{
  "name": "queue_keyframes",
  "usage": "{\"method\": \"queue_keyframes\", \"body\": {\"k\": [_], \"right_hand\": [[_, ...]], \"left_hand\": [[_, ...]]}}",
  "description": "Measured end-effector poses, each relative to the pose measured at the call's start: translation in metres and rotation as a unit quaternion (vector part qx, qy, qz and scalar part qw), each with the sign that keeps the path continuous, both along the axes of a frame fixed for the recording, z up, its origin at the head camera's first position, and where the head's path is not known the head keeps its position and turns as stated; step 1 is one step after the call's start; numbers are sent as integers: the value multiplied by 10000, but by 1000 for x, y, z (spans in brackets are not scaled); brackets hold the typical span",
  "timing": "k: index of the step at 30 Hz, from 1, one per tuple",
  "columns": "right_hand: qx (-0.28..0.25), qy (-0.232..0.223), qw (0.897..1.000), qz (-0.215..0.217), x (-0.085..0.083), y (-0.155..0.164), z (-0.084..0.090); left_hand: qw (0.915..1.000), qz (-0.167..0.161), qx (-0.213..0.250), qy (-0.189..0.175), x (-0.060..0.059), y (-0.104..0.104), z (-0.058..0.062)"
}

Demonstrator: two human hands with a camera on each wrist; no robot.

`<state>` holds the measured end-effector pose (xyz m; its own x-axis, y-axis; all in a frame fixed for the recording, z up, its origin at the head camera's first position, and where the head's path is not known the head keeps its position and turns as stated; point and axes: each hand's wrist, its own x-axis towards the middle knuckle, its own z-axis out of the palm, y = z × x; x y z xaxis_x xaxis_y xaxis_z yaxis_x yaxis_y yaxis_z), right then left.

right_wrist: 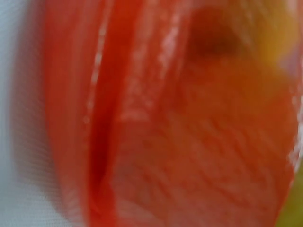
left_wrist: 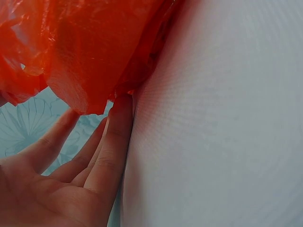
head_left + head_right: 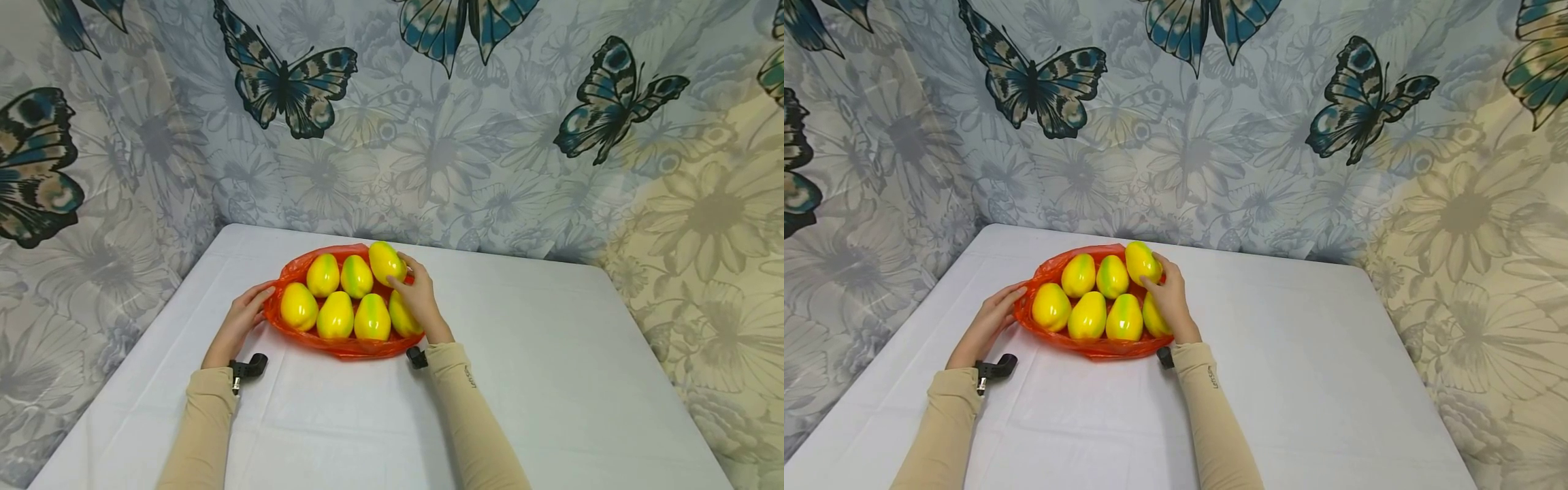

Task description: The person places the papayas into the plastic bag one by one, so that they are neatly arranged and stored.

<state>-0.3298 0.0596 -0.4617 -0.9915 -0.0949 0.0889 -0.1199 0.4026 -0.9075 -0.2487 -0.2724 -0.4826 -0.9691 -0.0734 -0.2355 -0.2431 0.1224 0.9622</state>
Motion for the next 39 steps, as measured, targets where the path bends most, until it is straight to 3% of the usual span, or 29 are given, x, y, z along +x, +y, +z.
{"method": "queue_keyframes", "body": {"k": [3,13,22,32,36,39], "right_hand": [[79,-34,10000,17,-1,1,-2],[247,-103,9996,24,0,8,-6],[183,-80,9997,165,4,13,-7],[-393,204,9990,18,7,31,-7],[-303,179,9994,-55,9,41,-4],[-116,126,9998,-139,8,50,-2]], "left_hand": [[10000,0,16,-11,0,0,0],[9999,-27,-124,89,-9,-4,-17],[9999,-91,-126,49,-9,-4,-15],[9995,-116,-290,79,-10,-4,-5],[9944,-81,-1020,267,-8,-5,5],[9812,-64,-1878,436,-6,-5,15]]}}
